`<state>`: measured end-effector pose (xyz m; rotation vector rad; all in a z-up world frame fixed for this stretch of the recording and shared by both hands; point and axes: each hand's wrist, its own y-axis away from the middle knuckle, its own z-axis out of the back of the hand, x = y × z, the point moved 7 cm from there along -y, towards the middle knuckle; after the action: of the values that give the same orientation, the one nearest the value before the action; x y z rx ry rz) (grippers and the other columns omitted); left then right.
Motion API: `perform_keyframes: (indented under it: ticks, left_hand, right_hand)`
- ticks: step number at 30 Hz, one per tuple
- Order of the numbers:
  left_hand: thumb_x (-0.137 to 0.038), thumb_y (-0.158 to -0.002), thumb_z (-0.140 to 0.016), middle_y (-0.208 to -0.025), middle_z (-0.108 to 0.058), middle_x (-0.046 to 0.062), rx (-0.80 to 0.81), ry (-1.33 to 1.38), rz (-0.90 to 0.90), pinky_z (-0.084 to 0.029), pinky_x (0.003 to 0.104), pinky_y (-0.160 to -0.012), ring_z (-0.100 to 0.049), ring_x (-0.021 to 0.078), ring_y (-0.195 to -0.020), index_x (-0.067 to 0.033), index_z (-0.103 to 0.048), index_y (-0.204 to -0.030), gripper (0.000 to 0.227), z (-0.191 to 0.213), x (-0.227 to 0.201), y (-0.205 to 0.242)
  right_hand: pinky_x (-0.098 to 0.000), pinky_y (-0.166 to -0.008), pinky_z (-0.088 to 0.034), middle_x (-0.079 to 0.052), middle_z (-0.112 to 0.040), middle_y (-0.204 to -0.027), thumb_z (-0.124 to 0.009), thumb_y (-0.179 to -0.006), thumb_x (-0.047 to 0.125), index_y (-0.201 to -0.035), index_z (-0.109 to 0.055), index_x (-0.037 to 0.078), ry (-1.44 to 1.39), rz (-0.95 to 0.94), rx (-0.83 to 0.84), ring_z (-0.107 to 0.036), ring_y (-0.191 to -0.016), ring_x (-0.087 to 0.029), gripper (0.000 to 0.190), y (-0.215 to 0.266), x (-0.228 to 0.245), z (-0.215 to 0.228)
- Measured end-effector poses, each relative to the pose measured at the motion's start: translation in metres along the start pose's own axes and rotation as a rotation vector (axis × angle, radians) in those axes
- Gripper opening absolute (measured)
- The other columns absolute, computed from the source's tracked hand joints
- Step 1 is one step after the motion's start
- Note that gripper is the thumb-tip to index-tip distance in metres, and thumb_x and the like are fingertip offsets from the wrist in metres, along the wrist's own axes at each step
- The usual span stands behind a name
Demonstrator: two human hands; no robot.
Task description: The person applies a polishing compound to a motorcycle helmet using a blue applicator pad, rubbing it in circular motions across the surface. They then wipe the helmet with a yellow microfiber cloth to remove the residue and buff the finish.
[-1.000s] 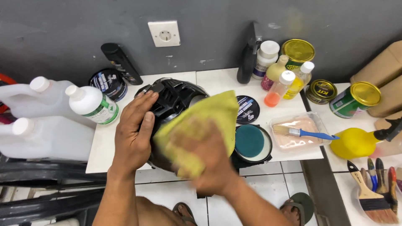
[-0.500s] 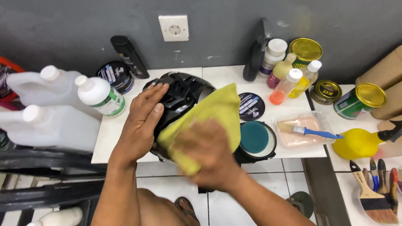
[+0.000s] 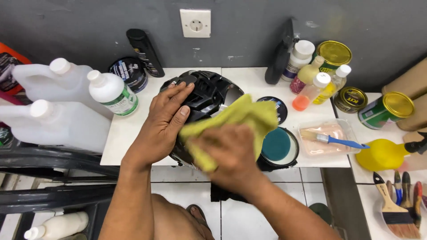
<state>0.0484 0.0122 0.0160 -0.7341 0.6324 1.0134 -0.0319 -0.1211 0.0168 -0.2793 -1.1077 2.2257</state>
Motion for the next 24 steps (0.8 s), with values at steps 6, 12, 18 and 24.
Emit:
perform_keyframes:
  ticks: [6, 12, 18, 24]
  left_hand:
    - [-0.031, -0.103, -0.039, -0.152, -0.040, 0.011, -0.003, 0.008, 0.017, -0.017, 0.043, -0.121, -0.025, 0.0277, -0.148, -0.0199, -0.042, -0.149, 0.047, -0.001, 0.000, 0.001]
    - [-0.033, -0.103, -0.039, -0.154, -0.038, 0.011, 0.006, -0.036, 0.047, -0.018, 0.045, -0.119, -0.025, 0.0283, -0.147, -0.0185, -0.041, -0.149, 0.049, -0.001, 0.000, 0.004]
    - [-0.033, -0.104, -0.039, -0.153, -0.040, 0.013, -0.016, -0.060, -0.046, -0.020, 0.044, -0.120, -0.028, 0.0306, -0.146, -0.0166, -0.042, -0.149, 0.047, -0.002, -0.002, 0.001]
    - [-0.035, -0.103, -0.041, -0.154, -0.039, 0.012, -0.003, -0.032, -0.006, -0.019, 0.047, -0.119, -0.027, 0.0307, -0.146, -0.0194, -0.042, -0.149, 0.048, -0.002, -0.001, 0.002]
  right_hand:
    - [-0.0503, -0.078, -0.035, -0.009, -0.066, -0.117, -0.068, -0.085, 0.026, -0.113, -0.071, 0.009, -0.040, -0.074, -0.034, -0.059, -0.096, -0.036, 0.032, 0.017, 0.006, -0.013]
    - [-0.0424, -0.086, -0.032, -0.001, -0.057, -0.100, -0.070, -0.087, 0.033, -0.103, -0.077, 0.023, -0.028, -0.450, -0.123, -0.050, -0.095, -0.023, 0.020, 0.006, -0.032, 0.015]
    - [-0.0356, -0.083, -0.033, 0.006, -0.062, -0.113, -0.066, -0.068, 0.033, -0.094, -0.067, 0.018, 0.097, 0.264, 0.175, -0.057, -0.104, -0.017, 0.030, 0.032, 0.019, -0.010]
    - [-0.0433, -0.099, -0.030, 0.003, -0.062, -0.102, -0.067, -0.077, 0.026, -0.086, -0.075, 0.023, -0.193, -0.312, -0.110, -0.055, -0.102, -0.020, 0.012, 0.023, -0.060, 0.024]
